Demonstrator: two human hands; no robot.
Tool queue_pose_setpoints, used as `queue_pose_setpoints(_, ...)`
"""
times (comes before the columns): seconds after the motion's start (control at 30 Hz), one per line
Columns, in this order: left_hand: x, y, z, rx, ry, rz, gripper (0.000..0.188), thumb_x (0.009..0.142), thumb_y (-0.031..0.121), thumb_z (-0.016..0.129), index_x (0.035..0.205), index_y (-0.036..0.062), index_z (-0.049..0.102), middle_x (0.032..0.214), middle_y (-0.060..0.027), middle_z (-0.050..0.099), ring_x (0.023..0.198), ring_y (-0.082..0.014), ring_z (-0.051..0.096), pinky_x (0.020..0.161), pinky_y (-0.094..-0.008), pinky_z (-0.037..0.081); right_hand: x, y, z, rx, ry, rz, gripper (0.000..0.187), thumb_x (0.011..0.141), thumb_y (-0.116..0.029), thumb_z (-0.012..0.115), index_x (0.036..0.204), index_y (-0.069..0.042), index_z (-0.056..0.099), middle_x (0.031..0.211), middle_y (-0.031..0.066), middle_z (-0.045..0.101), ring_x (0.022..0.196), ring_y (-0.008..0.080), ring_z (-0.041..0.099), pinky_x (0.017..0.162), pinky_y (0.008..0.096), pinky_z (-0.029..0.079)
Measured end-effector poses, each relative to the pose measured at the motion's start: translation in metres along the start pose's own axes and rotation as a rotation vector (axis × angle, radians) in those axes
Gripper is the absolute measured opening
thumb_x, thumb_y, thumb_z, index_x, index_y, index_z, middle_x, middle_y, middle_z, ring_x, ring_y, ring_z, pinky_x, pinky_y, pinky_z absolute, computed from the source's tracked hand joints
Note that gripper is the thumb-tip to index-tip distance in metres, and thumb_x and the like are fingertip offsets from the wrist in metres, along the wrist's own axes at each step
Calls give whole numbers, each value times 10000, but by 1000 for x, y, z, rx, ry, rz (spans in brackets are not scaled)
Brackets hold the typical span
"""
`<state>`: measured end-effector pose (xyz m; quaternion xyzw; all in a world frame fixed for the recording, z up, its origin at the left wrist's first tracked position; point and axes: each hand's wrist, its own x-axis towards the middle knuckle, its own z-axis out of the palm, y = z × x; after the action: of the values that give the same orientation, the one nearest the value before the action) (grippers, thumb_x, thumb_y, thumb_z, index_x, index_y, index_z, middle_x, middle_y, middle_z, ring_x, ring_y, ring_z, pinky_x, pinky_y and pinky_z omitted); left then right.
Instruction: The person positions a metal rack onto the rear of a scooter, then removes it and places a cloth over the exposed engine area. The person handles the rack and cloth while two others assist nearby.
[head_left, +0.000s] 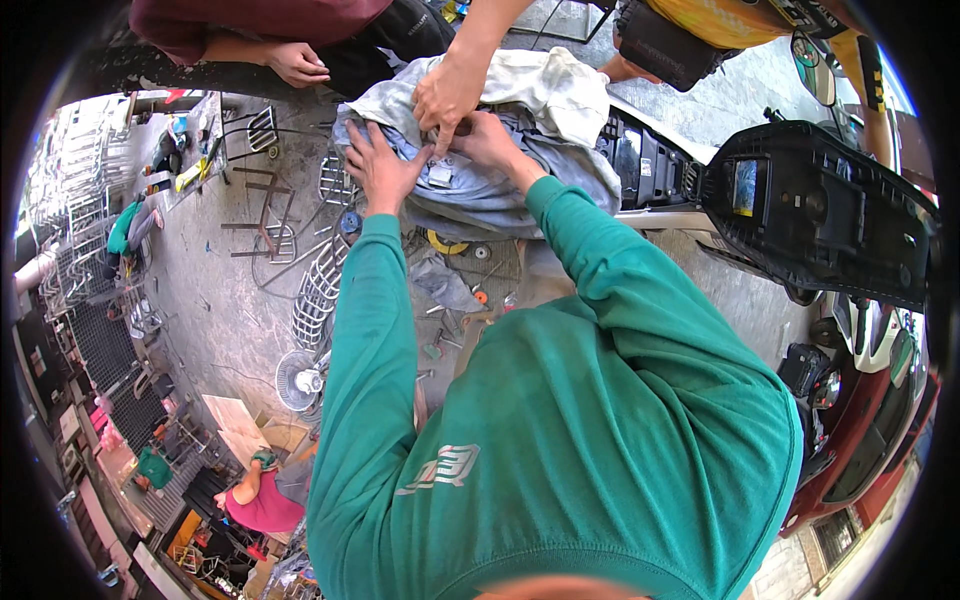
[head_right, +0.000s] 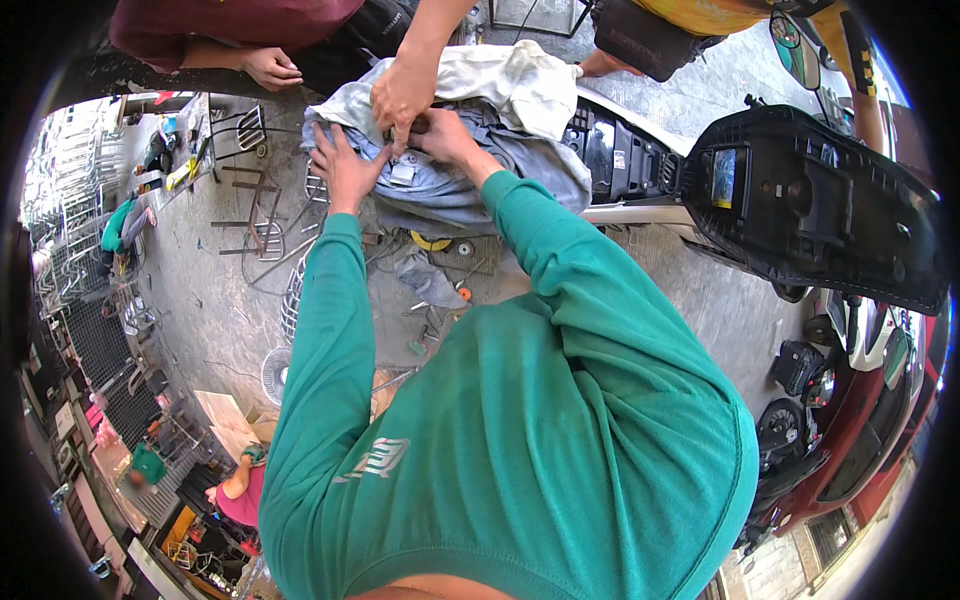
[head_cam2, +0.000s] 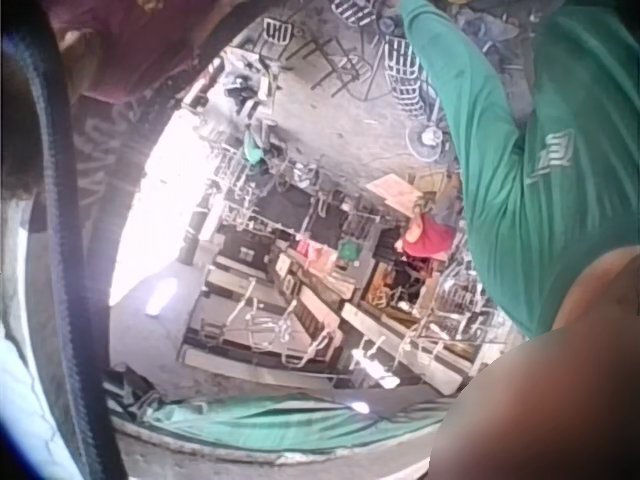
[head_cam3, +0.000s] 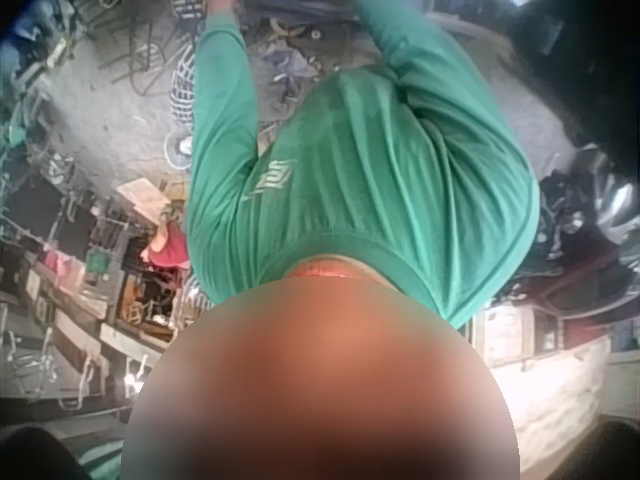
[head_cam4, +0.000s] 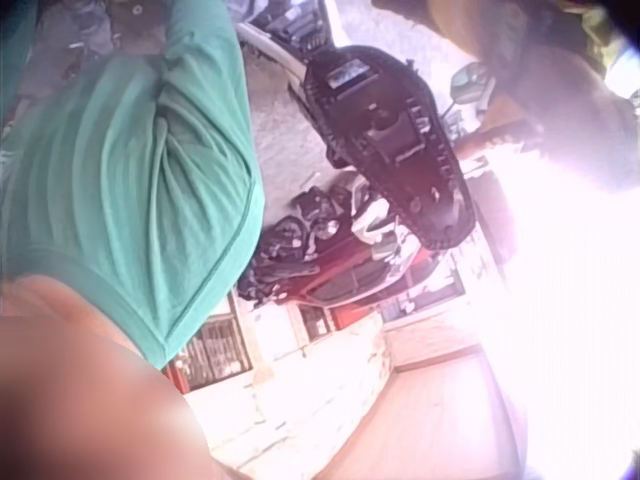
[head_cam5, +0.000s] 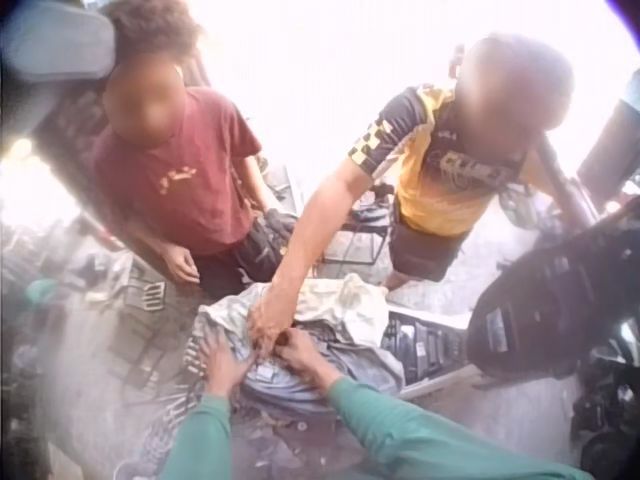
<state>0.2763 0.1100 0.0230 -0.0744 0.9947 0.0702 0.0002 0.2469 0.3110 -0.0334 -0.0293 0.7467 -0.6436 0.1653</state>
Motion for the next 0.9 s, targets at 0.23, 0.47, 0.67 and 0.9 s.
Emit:
queue_pose_setpoints(0.23,8,20,8,32,87,-118,1195,677,609,895,1524,-37,355,1648,-285,264,1421,-501,350,1152,-652,288,11,-4,10,-323,99,-324,297,844,-148,791,1133,-97,749,1042,122,767,1023,308,663,956,396,552)
queue_pose_setpoints(0.47,14,21,10,105,69,-102,1248,628,548,942,1565,17,312,1646,-283,271,1417,-480,381,1142,-620,328,3,-9,-2,-451,65,-517,283,869,-174,718,1134,-176,816,1075,124,746,1123,331,618,986,438,521)
queue_pose_setpoints(0.67,20,34,-4,187,4,-123,1302,625,554,945,1624,73,263,1657,-296,254,1436,-463,392,1144,-627,342,-30,-37,-17,-498,-270,-40,324,891,-327,634,1133,-215,819,1075,187,770,977,385,734,920,471,574)
queue_pose_setpoints(0.9,17,44,-17,258,158,185,1066,721,325,911,1588,96,335,1593,-213,353,1293,-406,502,1072,-567,416,-39,-20,-15,-620,-321,65,341,949,-318,595,1175,-164,799,1052,213,765,984,415,728,917,490,568)
